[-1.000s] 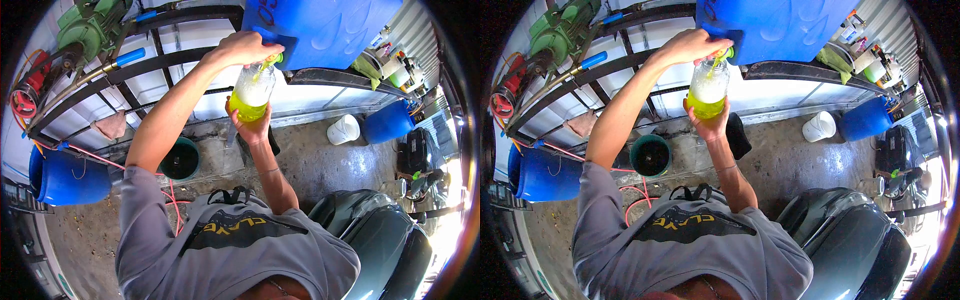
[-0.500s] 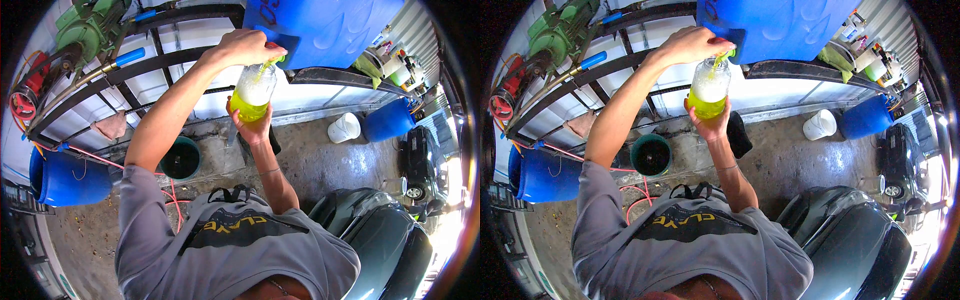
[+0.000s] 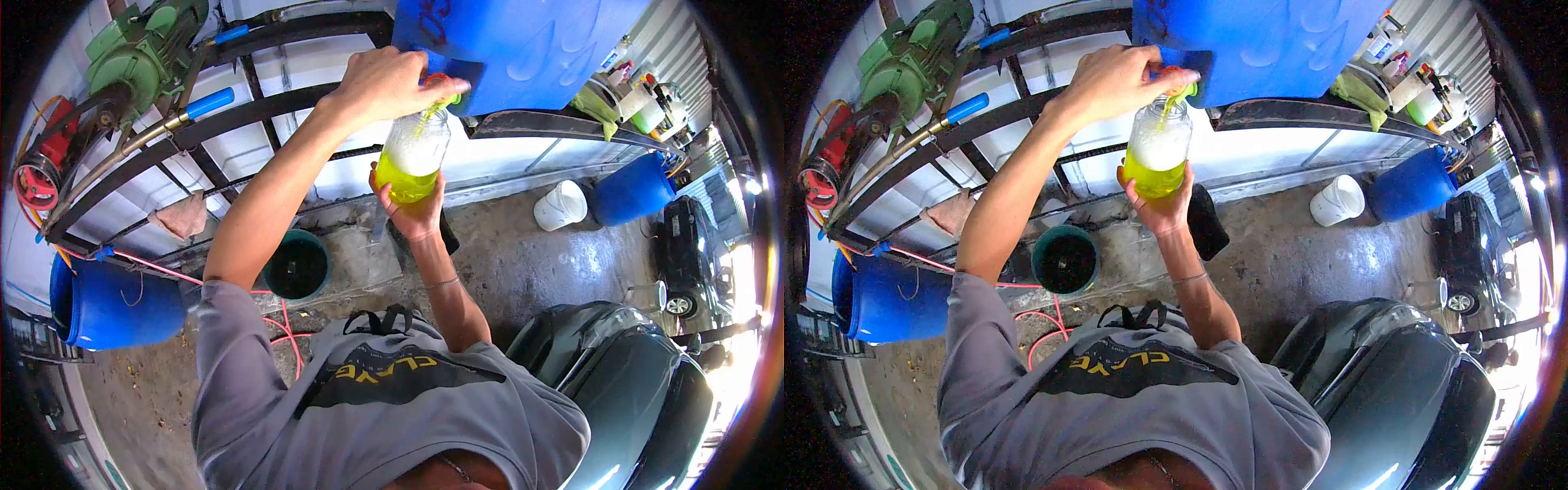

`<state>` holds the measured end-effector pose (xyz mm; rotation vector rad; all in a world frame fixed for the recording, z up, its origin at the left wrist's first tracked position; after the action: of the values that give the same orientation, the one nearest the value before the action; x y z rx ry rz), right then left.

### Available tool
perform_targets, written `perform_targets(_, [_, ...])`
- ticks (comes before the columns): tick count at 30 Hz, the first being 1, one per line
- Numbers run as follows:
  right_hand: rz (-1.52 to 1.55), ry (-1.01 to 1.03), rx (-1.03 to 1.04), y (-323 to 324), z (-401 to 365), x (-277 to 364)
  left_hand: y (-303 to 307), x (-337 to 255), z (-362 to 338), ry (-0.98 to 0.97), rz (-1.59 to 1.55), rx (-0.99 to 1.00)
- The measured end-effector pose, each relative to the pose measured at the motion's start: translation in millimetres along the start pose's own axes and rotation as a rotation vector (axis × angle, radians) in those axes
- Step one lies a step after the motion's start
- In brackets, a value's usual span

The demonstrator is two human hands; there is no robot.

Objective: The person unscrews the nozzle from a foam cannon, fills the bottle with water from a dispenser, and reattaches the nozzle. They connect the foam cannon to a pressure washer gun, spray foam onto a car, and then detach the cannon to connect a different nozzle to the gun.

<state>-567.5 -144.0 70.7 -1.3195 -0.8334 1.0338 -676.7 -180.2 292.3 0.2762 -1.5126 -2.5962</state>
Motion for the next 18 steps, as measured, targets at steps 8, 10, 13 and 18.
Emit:
perform_targets(8, [0.004, 0.003, -0.016, 3, -2, 0, -28, 18, 11, 0.163, -0.261, 0.162])
perform_targets(10, [0.006, 0.009, -0.015, 4, -3, 0, -31, 17, 11, 0.202, -0.365, 0.224])
perform_targets(13, [0.011, 0.007, -0.014, 5, -3, -1, -32, 19, 12, 0.207, -0.394, 0.252])
perform_targets(18, [0.013, 0.001, -0.011, 8, -2, -1, -34, 14, 12, 0.201, -0.510, 0.233])
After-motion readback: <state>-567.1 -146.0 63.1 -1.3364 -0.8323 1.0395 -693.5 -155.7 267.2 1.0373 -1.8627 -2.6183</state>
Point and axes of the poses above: each hand's wrist, its own z-axis towards the middle knuckle, its own y-axis out of the back of the hand, x = y × z, the point moved 3 cm from there along z, towards the middle knuckle, and after that the axes turned 8 degrees about z, right-handed, at the moved point
